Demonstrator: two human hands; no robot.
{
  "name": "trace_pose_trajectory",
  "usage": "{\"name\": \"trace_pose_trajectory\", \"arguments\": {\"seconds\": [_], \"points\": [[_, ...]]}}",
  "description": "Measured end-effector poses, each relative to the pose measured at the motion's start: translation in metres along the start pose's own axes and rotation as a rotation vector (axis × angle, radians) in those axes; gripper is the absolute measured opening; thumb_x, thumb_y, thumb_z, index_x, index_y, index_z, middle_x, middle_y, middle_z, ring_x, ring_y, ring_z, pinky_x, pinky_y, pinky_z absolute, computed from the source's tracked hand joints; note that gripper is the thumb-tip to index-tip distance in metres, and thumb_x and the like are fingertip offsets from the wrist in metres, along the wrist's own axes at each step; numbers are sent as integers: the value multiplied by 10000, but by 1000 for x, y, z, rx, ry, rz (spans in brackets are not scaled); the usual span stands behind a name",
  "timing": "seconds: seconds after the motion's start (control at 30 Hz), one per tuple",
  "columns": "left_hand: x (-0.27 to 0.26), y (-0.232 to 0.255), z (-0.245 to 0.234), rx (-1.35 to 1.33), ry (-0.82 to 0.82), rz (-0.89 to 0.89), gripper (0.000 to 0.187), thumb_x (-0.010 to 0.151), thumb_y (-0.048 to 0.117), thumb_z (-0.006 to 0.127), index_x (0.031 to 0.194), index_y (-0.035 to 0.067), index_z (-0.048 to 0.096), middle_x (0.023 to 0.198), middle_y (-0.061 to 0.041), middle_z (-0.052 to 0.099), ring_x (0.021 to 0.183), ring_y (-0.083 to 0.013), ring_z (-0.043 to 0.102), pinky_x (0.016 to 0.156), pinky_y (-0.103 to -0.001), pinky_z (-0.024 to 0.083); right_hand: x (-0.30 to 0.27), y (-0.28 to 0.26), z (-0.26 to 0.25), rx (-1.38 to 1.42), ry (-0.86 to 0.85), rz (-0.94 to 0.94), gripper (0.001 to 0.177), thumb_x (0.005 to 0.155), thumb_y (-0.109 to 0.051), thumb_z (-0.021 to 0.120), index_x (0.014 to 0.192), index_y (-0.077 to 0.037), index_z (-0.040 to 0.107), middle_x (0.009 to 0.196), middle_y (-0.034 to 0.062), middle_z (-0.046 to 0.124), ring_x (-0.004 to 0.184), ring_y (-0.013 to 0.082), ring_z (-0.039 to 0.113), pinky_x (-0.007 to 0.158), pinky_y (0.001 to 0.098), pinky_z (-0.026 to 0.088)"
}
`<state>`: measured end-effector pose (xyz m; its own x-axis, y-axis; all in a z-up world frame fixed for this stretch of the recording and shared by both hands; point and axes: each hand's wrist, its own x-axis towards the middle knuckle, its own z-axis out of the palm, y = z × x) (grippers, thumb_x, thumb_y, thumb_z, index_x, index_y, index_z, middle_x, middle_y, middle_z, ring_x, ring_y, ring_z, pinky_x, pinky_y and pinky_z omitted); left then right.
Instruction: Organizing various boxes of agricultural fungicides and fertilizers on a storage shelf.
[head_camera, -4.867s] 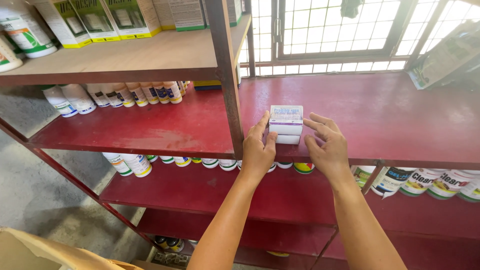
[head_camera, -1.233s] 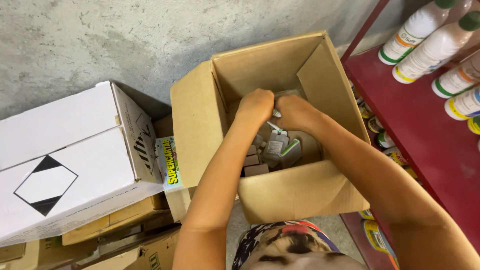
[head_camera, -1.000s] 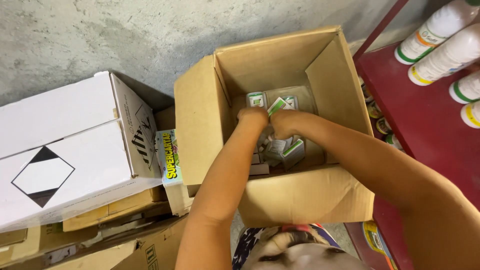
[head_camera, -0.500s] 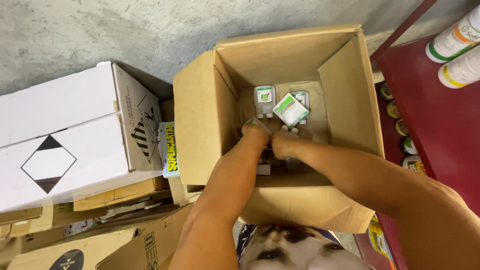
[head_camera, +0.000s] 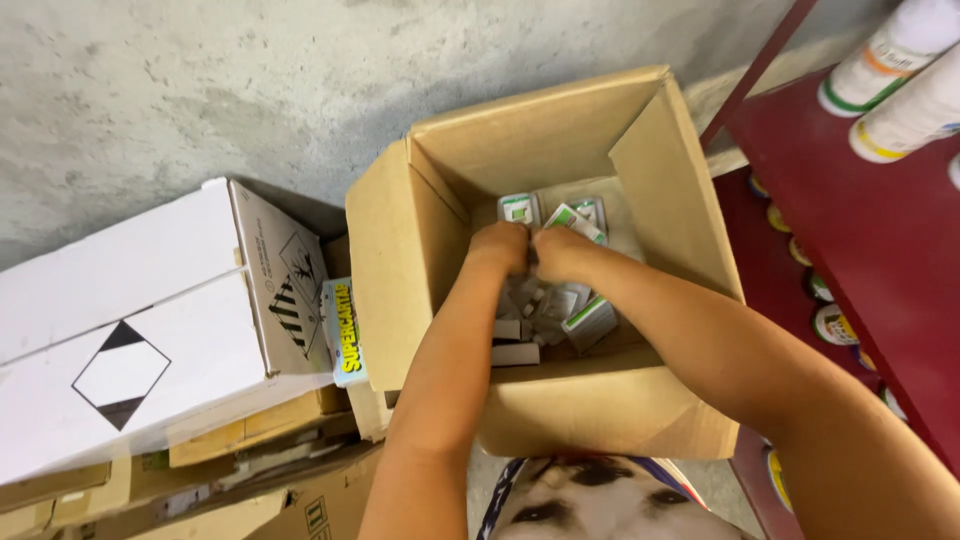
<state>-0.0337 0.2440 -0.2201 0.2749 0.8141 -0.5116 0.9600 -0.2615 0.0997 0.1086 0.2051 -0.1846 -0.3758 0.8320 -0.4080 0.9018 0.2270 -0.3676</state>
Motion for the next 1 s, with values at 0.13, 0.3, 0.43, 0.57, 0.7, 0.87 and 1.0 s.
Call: {"name": "trace_pose_trajectory", "arguments": {"seconds": [0.13,0.3,0.43,0.57,0.7,0.87,1.0], "points": [[-26,2,-45,-210,186,67,490,877,160,709,1351,82,616,1267,-206,685,1184,-362,660,954,-460,551,-20,21,-41,51,305,-61,678,804,-243,817,1379,-7,546,1218,272,661,1129,432,642,960,469,520],[-48,-2,-69,-837,509,373,546,849,226,781,1330,69,576,1123,-182,748,1029,-315,742,897,-399,569,-82,28,-81,310,635,-43,727,875,-318,760,1481,-21,490,1317,261,651,1195,358,658,999,427,527],[-128,39,-106,-903,649,490,537,833,214,796,1317,107,592,1113,-163,747,1019,-297,751,894,-398,579,-128,19,-74,793,671,41,728,886,-349,712,1497,-45,460,1276,218,696,1140,290,687,929,418,569],[-188,70,-104,-629,1024,789,486,804,132,830,1256,126,652,1179,-117,710,1127,-321,672,963,-433,529,-176,-5,-62,1473,613,-120,589,998,-337,608,1445,27,488,1261,150,691,1118,252,699,919,417,600],[-228,87,-89,-534,1182,952,441,801,71,837,1206,155,683,1259,-69,669,1228,-312,620,1033,-435,501,-211,-27,-51,1683,730,-360,513,1032,-206,576,1494,-3,483,1336,103,635,1178,205,642,945,411,562],[-263,87,-82,-811,1205,918,548,786,31,825,1295,110,637,1358,-150,602,1277,-350,579,1057,-434,496,-244,-41,-45,1610,805,-363,535,1018,-138,539,1527,-15,433,1372,108,619,1211,224,646,987,432,571],[-267,85,-69,-1018,992,874,652,791,-3,815,1396,79,587,1362,-163,631,1234,-316,638,1005,-413,537,-262,-47,-31,1621,868,-338,579,1015,-129,518,1567,-33,369,1378,114,621,1180,243,661,947,438,596]]}}
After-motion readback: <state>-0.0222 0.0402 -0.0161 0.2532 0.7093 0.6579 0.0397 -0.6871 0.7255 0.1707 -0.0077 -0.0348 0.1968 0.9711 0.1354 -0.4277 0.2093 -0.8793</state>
